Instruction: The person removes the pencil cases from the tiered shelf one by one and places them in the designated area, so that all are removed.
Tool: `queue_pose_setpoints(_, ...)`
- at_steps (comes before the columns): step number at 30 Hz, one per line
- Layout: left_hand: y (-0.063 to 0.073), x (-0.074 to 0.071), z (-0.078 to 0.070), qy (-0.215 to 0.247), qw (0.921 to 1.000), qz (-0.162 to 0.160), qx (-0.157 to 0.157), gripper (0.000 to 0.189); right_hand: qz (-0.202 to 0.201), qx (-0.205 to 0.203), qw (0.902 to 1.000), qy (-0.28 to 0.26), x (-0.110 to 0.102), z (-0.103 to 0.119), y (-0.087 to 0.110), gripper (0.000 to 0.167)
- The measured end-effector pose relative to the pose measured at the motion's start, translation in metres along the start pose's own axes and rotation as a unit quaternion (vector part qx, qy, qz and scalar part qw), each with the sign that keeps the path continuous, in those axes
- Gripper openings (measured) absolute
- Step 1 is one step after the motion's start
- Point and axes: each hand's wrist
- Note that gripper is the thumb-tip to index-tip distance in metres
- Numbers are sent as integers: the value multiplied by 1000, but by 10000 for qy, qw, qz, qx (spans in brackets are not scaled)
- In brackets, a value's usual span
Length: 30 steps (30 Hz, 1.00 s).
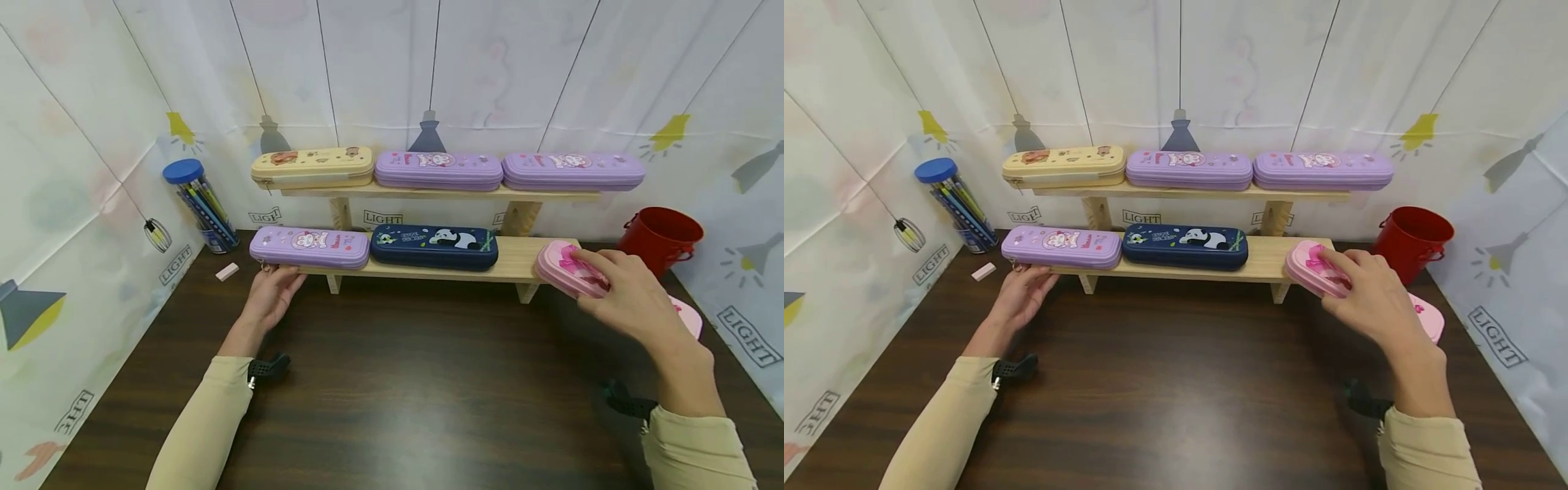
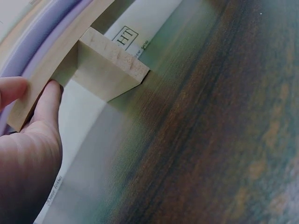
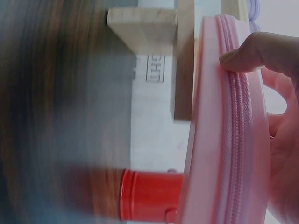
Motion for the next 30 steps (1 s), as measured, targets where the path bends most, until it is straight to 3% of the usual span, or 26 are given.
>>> queue_pose_setpoints(11, 4, -2, 0, 41, 10000, -33, -71, 64, 379, 849, 9957, 35, -1, -27, 18, 103)
queue_pose_setpoints(23, 4, -1, 0, 69, 9998, -29, -183, 65, 817, 1638, 9829, 182, 2, -77, 38, 102)
queue_pose_setpoints(30, 5, -1, -1, 106, 9998, -26, -153, 62, 890, 1744, 9801, 317, 7, -107, 53, 92)
Point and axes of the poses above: each hand's wrist, its own y-axis away from the middle knuckle, its own x-axis out of the palm, z = x × y, and after that the axes turned 15 degrees about y, right-handed
